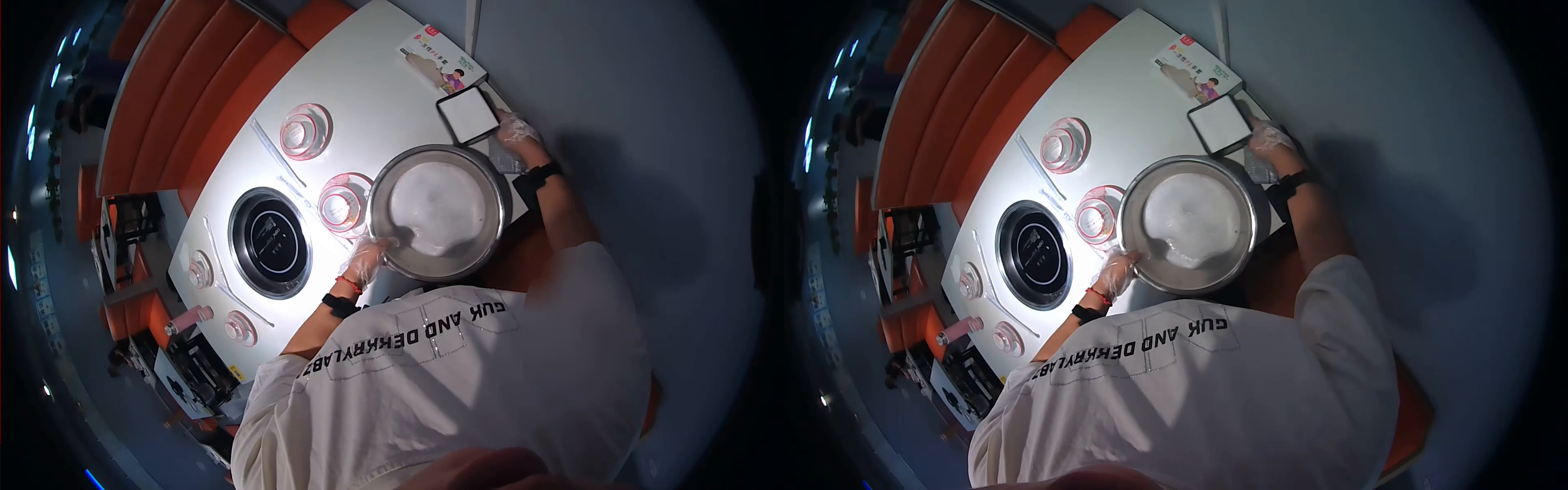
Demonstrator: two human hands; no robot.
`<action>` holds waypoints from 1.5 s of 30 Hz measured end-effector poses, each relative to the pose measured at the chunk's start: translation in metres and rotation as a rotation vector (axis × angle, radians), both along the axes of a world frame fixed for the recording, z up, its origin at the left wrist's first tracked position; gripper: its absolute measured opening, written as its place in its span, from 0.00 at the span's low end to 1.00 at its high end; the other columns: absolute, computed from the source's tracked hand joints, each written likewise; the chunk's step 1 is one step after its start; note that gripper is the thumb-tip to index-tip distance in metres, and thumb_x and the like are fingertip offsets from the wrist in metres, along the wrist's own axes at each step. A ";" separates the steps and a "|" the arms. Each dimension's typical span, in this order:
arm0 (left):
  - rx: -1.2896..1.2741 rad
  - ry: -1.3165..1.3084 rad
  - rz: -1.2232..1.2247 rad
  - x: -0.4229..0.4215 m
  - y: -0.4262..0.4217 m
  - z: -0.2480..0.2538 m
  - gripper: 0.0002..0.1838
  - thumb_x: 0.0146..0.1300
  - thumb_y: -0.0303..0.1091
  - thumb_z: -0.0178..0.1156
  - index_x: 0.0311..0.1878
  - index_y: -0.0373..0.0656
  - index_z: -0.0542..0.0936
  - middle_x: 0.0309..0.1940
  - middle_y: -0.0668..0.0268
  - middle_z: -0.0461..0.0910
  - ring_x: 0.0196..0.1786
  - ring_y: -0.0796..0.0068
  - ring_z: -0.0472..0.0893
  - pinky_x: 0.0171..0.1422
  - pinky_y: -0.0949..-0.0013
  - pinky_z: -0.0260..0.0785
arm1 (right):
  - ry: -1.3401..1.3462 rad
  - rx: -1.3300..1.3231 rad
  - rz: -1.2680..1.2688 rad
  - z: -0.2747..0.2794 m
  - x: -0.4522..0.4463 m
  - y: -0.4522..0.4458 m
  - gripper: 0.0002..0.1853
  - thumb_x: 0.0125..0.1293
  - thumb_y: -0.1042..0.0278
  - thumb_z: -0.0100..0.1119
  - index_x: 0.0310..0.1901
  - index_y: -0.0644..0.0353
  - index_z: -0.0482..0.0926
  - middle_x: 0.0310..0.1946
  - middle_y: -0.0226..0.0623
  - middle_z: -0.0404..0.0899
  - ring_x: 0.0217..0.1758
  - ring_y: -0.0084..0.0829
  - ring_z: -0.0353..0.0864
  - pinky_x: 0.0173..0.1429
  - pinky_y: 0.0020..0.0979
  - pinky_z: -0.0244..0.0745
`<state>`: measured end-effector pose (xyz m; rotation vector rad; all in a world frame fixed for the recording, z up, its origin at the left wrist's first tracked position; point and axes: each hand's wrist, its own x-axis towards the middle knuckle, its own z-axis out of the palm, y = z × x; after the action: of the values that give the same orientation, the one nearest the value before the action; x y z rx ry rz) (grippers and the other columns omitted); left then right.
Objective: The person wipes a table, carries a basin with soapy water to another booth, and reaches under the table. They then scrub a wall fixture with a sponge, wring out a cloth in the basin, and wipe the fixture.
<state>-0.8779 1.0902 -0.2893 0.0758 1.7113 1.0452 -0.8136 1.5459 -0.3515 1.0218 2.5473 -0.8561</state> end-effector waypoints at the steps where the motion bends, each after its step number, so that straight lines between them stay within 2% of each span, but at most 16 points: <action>1: -0.038 -0.035 0.043 0.000 0.003 0.007 0.16 0.66 0.37 0.61 0.48 0.34 0.83 0.40 0.61 0.85 0.40 0.69 0.84 0.46 0.66 0.77 | -0.028 0.041 0.102 0.014 -0.012 -0.013 0.30 0.62 0.71 0.48 0.68 0.54 0.69 0.58 0.56 0.77 0.61 0.56 0.77 0.67 0.46 0.72; 5: 0.084 0.221 -0.068 0.005 -0.032 -0.031 0.17 0.66 0.41 0.60 0.43 0.34 0.85 0.33 0.66 0.84 0.32 0.71 0.81 0.40 0.68 0.73 | 0.161 -0.041 0.264 -0.001 -0.057 -0.050 0.29 0.61 0.68 0.55 0.67 0.53 0.71 0.56 0.52 0.80 0.58 0.56 0.79 0.64 0.46 0.74; 8: -0.044 0.012 0.171 0.008 -0.016 0.013 0.16 0.66 0.40 0.60 0.42 0.34 0.85 0.30 0.65 0.83 0.30 0.73 0.79 0.37 0.68 0.70 | 0.130 -0.154 0.361 0.044 -0.081 -0.075 0.31 0.60 0.65 0.60 0.68 0.48 0.70 0.59 0.49 0.79 0.59 0.53 0.79 0.63 0.44 0.75; 9: -0.052 -0.010 0.206 0.008 -0.016 0.013 0.16 0.67 0.39 0.60 0.42 0.33 0.85 0.29 0.64 0.83 0.30 0.74 0.78 0.37 0.68 0.70 | 0.288 -0.175 0.470 0.037 -0.089 -0.076 0.29 0.59 0.64 0.62 0.65 0.47 0.72 0.57 0.47 0.80 0.59 0.50 0.79 0.62 0.42 0.76; 13: -0.088 0.004 0.202 0.007 -0.028 0.001 0.15 0.68 0.38 0.59 0.43 0.33 0.84 0.28 0.63 0.83 0.30 0.74 0.78 0.36 0.69 0.69 | 0.138 -0.055 0.315 0.044 -0.106 -0.046 0.18 0.64 0.63 0.54 0.55 0.53 0.79 0.53 0.43 0.83 0.60 0.46 0.80 0.65 0.40 0.74; 15: -0.068 0.061 0.150 0.006 -0.027 0.002 0.15 0.69 0.38 0.58 0.43 0.33 0.85 0.29 0.63 0.83 0.30 0.74 0.78 0.37 0.69 0.69 | 0.118 0.034 -0.012 0.027 -0.111 -0.012 0.19 0.65 0.61 0.56 0.56 0.58 0.76 0.51 0.46 0.83 0.60 0.48 0.80 0.63 0.42 0.76; 18: 0.015 0.164 0.066 0.010 -0.033 -0.009 0.14 0.68 0.37 0.59 0.44 0.33 0.84 0.32 0.63 0.84 0.32 0.74 0.79 0.38 0.68 0.71 | 0.009 0.242 -0.182 -0.022 -0.110 0.037 0.25 0.63 0.58 0.60 0.59 0.62 0.72 0.52 0.51 0.81 0.60 0.50 0.80 0.62 0.43 0.77; 20: 0.049 0.253 -0.042 0.006 -0.046 -0.034 0.13 0.67 0.34 0.62 0.46 0.33 0.83 0.36 0.64 0.84 0.36 0.75 0.81 0.40 0.68 0.73 | 0.010 0.197 -0.171 -0.016 -0.109 0.040 0.25 0.60 0.64 0.60 0.60 0.61 0.72 0.50 0.53 0.81 0.58 0.51 0.80 0.62 0.44 0.75; 23: -0.061 -0.030 0.195 0.006 -0.027 -0.012 0.13 0.69 0.35 0.60 0.46 0.34 0.83 0.36 0.64 0.84 0.35 0.75 0.80 0.39 0.69 0.72 | 0.128 0.106 -0.124 -0.027 -0.113 0.048 0.28 0.58 0.70 0.60 0.62 0.61 0.70 0.50 0.55 0.81 0.58 0.52 0.80 0.63 0.45 0.74; 27: -0.095 0.015 0.145 0.003 -0.014 -0.001 0.14 0.69 0.36 0.58 0.47 0.35 0.83 0.35 0.66 0.84 0.33 0.76 0.78 0.37 0.70 0.70 | 0.248 0.052 -0.137 -0.040 -0.124 0.044 0.29 0.58 0.73 0.58 0.64 0.61 0.68 0.53 0.57 0.80 0.59 0.54 0.79 0.64 0.44 0.74; 30: -0.048 -0.014 0.284 0.008 -0.011 -0.005 0.17 0.67 0.40 0.60 0.39 0.32 0.85 0.26 0.65 0.83 0.27 0.75 0.77 0.33 0.68 0.68 | 0.283 0.034 -0.170 -0.039 -0.123 0.041 0.30 0.58 0.75 0.57 0.65 0.56 0.68 0.54 0.56 0.80 0.59 0.54 0.79 0.64 0.43 0.74; 33: -0.062 0.043 0.217 0.007 -0.015 -0.012 0.16 0.67 0.40 0.60 0.41 0.33 0.85 0.27 0.65 0.83 0.27 0.75 0.76 0.33 0.68 0.68 | 0.174 0.015 0.054 -0.048 -0.117 0.041 0.28 0.60 0.72 0.60 0.64 0.51 0.69 0.56 0.52 0.79 0.62 0.53 0.78 0.65 0.45 0.73; 36: -0.079 0.078 0.139 0.004 -0.011 -0.005 0.16 0.67 0.40 0.59 0.41 0.34 0.85 0.28 0.65 0.83 0.27 0.75 0.77 0.34 0.67 0.68 | 0.003 0.081 0.162 0.008 -0.113 -0.026 0.33 0.60 0.72 0.58 0.69 0.45 0.66 0.58 0.50 0.79 0.62 0.53 0.78 0.66 0.46 0.73; 38: -0.061 0.105 0.107 0.002 -0.016 -0.014 0.17 0.67 0.41 0.59 0.41 0.35 0.85 0.28 0.65 0.83 0.27 0.75 0.77 0.34 0.67 0.68 | 0.030 0.051 0.132 0.007 -0.129 -0.046 0.37 0.58 0.73 0.56 0.72 0.44 0.64 0.58 0.51 0.79 0.63 0.55 0.77 0.67 0.46 0.72; 42: -0.062 0.005 0.222 0.005 -0.016 -0.015 0.18 0.67 0.43 0.59 0.42 0.35 0.85 0.29 0.64 0.83 0.29 0.75 0.77 0.35 0.66 0.68 | 0.011 0.007 0.225 -0.012 -0.166 -0.029 0.32 0.56 0.72 0.58 0.67 0.51 0.70 0.58 0.52 0.79 0.62 0.56 0.78 0.66 0.46 0.74; 45: -0.044 0.029 0.139 0.004 -0.024 -0.027 0.18 0.67 0.44 0.59 0.44 0.36 0.85 0.33 0.65 0.85 0.34 0.74 0.79 0.38 0.66 0.70 | -0.027 0.037 0.205 0.005 -0.176 -0.003 0.29 0.58 0.70 0.58 0.64 0.56 0.72 0.55 0.53 0.80 0.60 0.53 0.80 0.64 0.46 0.76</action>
<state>-0.8738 1.0663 -0.3168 -0.0574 1.7854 1.1122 -0.9894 1.5427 -0.3463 0.7595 2.5979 -0.7364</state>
